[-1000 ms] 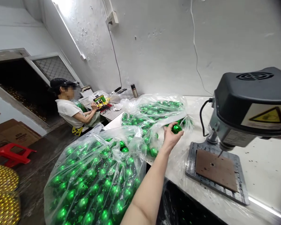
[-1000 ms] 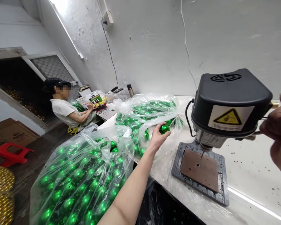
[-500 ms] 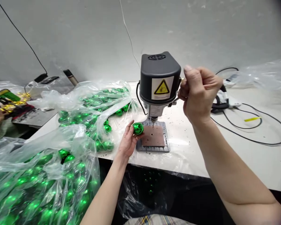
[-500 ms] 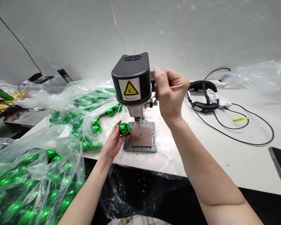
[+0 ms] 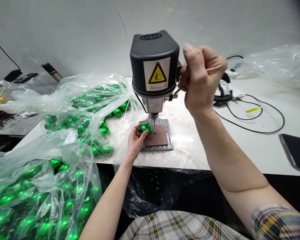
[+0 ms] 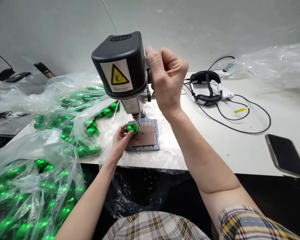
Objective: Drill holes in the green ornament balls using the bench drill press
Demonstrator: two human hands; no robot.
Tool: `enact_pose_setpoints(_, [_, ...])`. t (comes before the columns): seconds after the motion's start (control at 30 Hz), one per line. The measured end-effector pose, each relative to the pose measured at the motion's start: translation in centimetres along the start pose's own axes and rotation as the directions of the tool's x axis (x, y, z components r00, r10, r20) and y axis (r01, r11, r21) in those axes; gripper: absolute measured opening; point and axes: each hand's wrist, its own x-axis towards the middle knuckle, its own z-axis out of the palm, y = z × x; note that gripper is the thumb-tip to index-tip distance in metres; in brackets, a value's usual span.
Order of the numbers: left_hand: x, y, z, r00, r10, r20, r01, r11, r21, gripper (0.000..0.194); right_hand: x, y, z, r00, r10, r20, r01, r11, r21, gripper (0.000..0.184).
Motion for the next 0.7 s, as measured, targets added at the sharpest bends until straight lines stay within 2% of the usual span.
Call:
enact_pose_setpoints(0.13, [0.2,-0.5,1.3,0.996,0.089,-0.001,-0.088,0.987,0.131,0.051,0.0,0.0,0.0,1.0,0.019,-0.004,-0.02,0.998,-0.058,0.057])
enact_pose_setpoints(0.27, [0.6,-0.9,2.2,0.991,0.125,-0.042,-0.114,0.973,0.202,0.051,0.0,0.0,0.0,1.0,-0.007,-0.018,0.007,1.0,0.003,0.055])
enact_pose_setpoints(0.37, [0.3,-1.0,2.6,0.99,0.119,-0.076,-0.101,0.974,0.201,0.05,-0.1,0.0,0.0,1.0,-0.018,-0.024,0.018,1.0,0.013,0.054])
enact_pose_setpoints(0.57, [-0.1,-1.2,2.6,0.984,0.161,-0.08,-0.149,0.979,0.137,0.05,-0.1,0.1,0.0,0.999,-0.04,-0.015,0.041,0.999,0.032,0.057])
enact_pose_setpoints(0.7, [0.5,-1.6,2.3,0.991,0.105,-0.079,-0.098,0.992,0.083,0.051,0.0,0.1,0.0,1.0,-0.03,0.0,0.03,0.999,-0.014,0.057])
